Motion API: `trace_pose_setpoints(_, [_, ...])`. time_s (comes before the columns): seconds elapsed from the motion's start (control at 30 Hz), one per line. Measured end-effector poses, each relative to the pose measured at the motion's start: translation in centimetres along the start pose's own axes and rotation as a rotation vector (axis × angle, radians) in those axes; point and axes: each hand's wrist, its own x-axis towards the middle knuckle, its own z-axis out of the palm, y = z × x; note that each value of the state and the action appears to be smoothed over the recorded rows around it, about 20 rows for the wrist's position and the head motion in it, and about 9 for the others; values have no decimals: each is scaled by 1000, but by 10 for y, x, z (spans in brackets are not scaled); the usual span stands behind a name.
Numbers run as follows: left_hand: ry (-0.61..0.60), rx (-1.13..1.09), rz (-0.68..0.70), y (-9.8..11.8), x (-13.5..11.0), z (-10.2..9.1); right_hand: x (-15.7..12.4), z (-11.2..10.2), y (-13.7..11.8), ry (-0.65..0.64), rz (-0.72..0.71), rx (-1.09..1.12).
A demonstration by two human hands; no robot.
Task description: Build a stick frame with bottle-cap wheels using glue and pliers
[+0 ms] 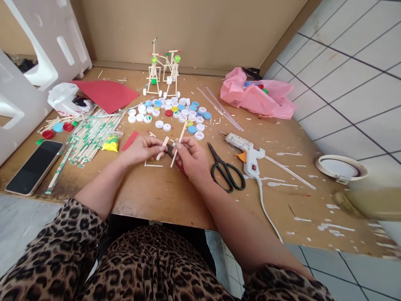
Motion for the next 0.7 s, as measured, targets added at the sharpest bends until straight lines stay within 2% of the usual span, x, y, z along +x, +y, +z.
trace_pose_setpoints(0.1, [30,5,3,2,0,1,-1,-1,-1,28,-27,0])
trace_pose_setpoints(0.3, [347,-19,57,7,4,-15,-3,-1,0,5,-38,-48])
trace_pose_setpoints(0.47, [529,-6,52,8,9,-22,-4,-1,-2,-9,-35,-62])
trace_pose_setpoints(0.57, [619,27,104,5,11,-27,-3,-2,-1,1,-39,-65])
trace_pose_setpoints(0.7, [775,107,146,-1,11,-46,-1,-2,1,-6,-60,-95])
